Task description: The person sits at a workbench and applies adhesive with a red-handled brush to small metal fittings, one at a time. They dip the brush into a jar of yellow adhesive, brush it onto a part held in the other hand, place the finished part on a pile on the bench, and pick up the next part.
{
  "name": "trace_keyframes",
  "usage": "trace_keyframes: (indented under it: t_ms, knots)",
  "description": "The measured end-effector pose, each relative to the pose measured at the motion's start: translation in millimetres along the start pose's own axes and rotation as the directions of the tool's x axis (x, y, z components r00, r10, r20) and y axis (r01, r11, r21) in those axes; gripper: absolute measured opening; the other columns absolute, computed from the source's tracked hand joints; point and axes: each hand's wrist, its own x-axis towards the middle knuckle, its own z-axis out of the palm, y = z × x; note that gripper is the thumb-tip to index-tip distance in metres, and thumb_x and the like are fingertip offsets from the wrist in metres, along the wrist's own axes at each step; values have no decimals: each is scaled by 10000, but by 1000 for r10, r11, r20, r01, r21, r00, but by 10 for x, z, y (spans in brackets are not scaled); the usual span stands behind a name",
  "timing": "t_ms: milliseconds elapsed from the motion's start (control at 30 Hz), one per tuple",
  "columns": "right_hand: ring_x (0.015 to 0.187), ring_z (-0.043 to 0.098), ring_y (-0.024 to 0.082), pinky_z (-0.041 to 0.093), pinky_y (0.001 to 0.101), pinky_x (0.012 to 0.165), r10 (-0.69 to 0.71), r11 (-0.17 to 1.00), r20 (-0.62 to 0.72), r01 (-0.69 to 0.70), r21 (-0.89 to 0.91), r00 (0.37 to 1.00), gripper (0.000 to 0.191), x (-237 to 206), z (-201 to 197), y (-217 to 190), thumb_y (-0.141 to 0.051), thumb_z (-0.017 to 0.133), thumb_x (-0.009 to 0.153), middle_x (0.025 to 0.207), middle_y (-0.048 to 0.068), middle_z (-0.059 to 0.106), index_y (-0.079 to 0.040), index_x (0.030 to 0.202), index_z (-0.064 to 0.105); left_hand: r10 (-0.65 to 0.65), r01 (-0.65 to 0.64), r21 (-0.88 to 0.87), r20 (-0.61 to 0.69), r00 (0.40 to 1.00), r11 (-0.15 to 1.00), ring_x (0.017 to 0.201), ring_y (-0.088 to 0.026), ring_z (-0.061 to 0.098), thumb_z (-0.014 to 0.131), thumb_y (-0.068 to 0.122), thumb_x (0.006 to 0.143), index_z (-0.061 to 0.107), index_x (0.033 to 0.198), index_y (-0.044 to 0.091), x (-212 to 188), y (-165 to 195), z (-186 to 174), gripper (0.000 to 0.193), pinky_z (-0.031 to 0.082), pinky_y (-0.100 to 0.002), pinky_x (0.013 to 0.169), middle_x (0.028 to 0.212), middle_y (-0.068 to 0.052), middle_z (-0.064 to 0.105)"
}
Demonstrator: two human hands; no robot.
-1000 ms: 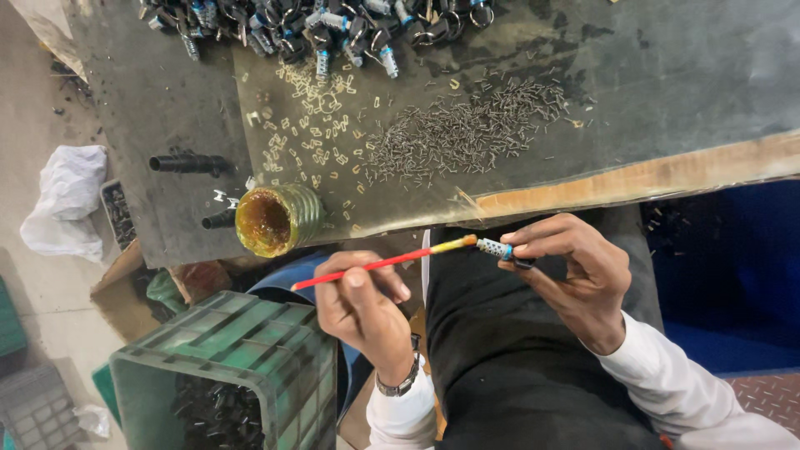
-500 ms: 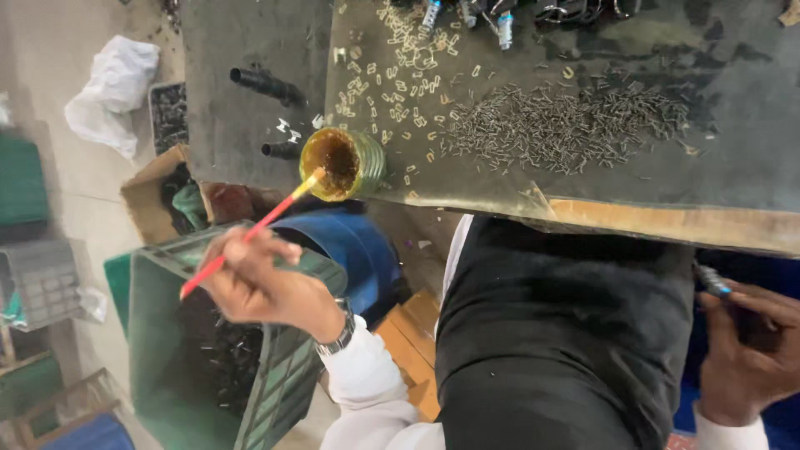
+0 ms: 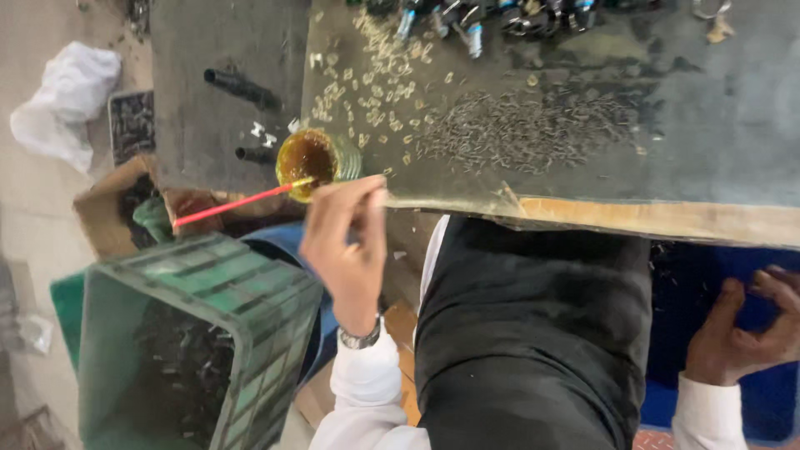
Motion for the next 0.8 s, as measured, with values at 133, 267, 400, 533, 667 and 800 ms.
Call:
trace_keyframes:
  t_ms: [133,267,400,533,667,800]
  knots:
    - [1150,587,244,461,315,1058,103,961,8,-102,257,995,151,276,-84,-336,19,688,1118,1301,169,611,20,1232,590,-51,66,-78,184,982,995,720,-127,609,710,44,979,733,1112,85,102,113,287,141,482,-270,630,1020,-34,675]
    - [1239,592,234,463,318,1123,-98,987,235,65,144,967,117,797,-223,-687,-31,707,1133,1286,123,616,-11,1197,612,-25,20,29,197,980,999,769,-167,642,675,70,1002,711,1190,123,59,40,426,198,517,-302,692,1078,-30,662]
    - [1202,608,246,481,361,1060,-320,934,436,357,-4,841,175,1504,-143,-947,-114,786,1058,1267,104,648,-43,1183,687,-18,-5,123,186,982,992,821,-223,662,668,90,997,705,1246,157,-54,-37,465,261,529,-349,709,1085,-41,629]
    - [1200,625,240,489,390,1045,-504,760,520,640,-113,690,248,2226,224,-1094,-270,791,1025,1272,75,673,-84,1161,700,33,-82,205,231,972,975,817,-258,661,670,96,974,727,1230,194,-96,-80,477,280,517,-386,687,1100,-55,614]
    - [1192,582,266,487,404,1043,-600,625,501,756,-194,624,359,2641,577,-1095,-361,759,1085,1250,110,612,-62,1253,652,16,-49,156,205,979,987,855,-238,678,666,112,993,709,1201,197,-165,-96,484,229,536,-365,710,1106,-35,621]
    - [1190,604,286,496,420,979,-620,588,481,773,-239,620,397,2727,907,-949,-354,758,1024,1237,119,636,-74,1295,679,-6,3,15,185,983,1000,894,-188,702,621,91,1021,666,1227,178,-190,-136,449,228,561,-324,746,1134,-16,633]
